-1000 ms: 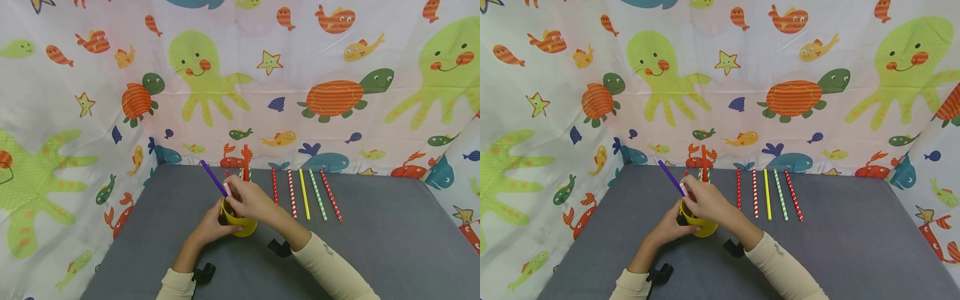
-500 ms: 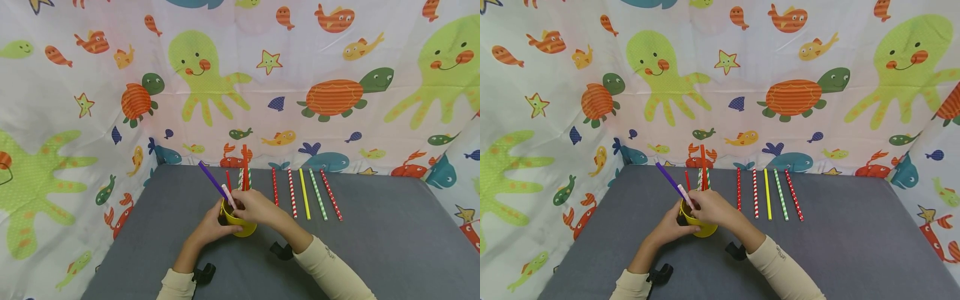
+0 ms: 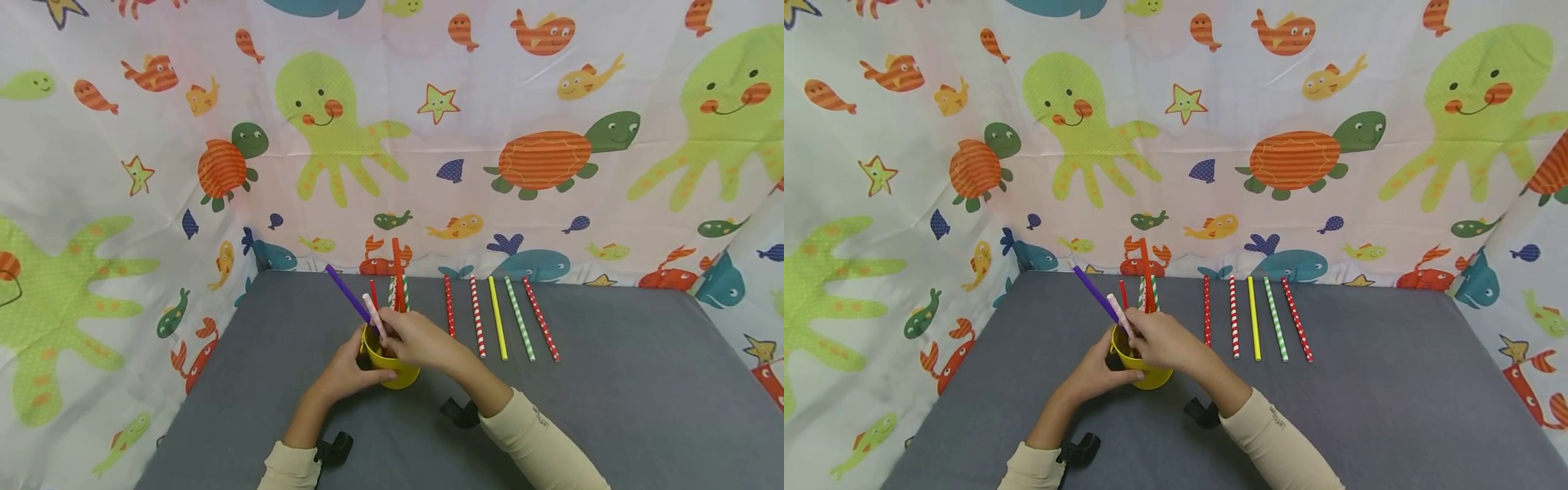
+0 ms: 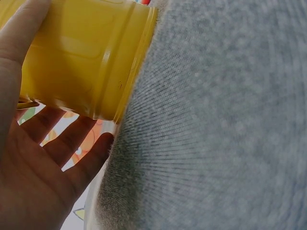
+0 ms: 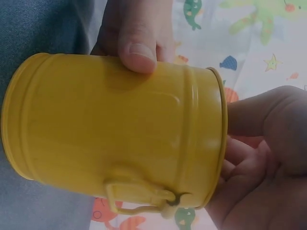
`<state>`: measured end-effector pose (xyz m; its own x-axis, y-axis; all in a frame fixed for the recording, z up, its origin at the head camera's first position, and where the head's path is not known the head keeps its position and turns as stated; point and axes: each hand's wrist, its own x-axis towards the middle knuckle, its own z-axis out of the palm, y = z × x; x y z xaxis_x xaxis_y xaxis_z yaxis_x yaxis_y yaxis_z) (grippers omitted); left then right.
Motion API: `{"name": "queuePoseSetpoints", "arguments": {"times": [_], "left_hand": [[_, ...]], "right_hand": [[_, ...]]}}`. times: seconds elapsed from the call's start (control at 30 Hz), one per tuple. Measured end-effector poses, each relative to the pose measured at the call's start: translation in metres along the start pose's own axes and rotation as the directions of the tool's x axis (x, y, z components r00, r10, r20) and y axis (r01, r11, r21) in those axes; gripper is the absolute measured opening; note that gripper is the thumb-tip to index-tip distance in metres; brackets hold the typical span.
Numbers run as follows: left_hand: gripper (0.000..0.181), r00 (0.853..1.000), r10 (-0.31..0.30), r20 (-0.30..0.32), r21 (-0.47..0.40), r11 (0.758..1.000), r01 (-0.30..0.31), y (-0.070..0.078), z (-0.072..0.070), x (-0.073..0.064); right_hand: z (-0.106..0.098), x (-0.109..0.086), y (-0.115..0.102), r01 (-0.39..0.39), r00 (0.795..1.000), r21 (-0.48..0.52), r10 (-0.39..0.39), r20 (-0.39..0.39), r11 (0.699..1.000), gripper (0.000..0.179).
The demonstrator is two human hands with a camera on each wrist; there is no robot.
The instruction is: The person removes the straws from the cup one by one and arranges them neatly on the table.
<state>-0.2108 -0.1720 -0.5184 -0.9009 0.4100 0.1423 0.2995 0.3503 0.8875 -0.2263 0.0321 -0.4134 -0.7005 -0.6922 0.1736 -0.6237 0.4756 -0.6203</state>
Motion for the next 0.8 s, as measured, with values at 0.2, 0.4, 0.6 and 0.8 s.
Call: {"name": "queuePoseSetpoints", "arguments": {"times": [0.2,0.4,0.6,0.8], "left_hand": [[0.095,1.0,0.006,-0.016,-0.021,1.0,-0.006,0.003,0.001,0.0],[0.093,1.0,0.011,-0.016,-0.013,1.0,-0.011,0.002,0.0,0.0],[0.094,1.0,0.015,-0.013,-0.012,1.0,-0.015,0.001,0.0,0.002],[0.093,1.0,-0.012,-0.011,-0.017,1.0,0.012,0.002,0.0,0.002]], "right_hand": [[-0.001,-0.002,0.0,0.015,0.997,0.074,-0.009,-0.072,0.997,0.034],[-0.005,-0.005,-0.003,0.031,0.992,0.172,-0.009,-0.123,0.985,0.033],[-0.009,-0.007,-0.004,0.036,0.985,0.209,0.001,-0.174,0.977,0.042],[-0.015,-0.012,-0.004,0.065,0.977,0.305,0.001,-0.212,0.95,0.054]]}}
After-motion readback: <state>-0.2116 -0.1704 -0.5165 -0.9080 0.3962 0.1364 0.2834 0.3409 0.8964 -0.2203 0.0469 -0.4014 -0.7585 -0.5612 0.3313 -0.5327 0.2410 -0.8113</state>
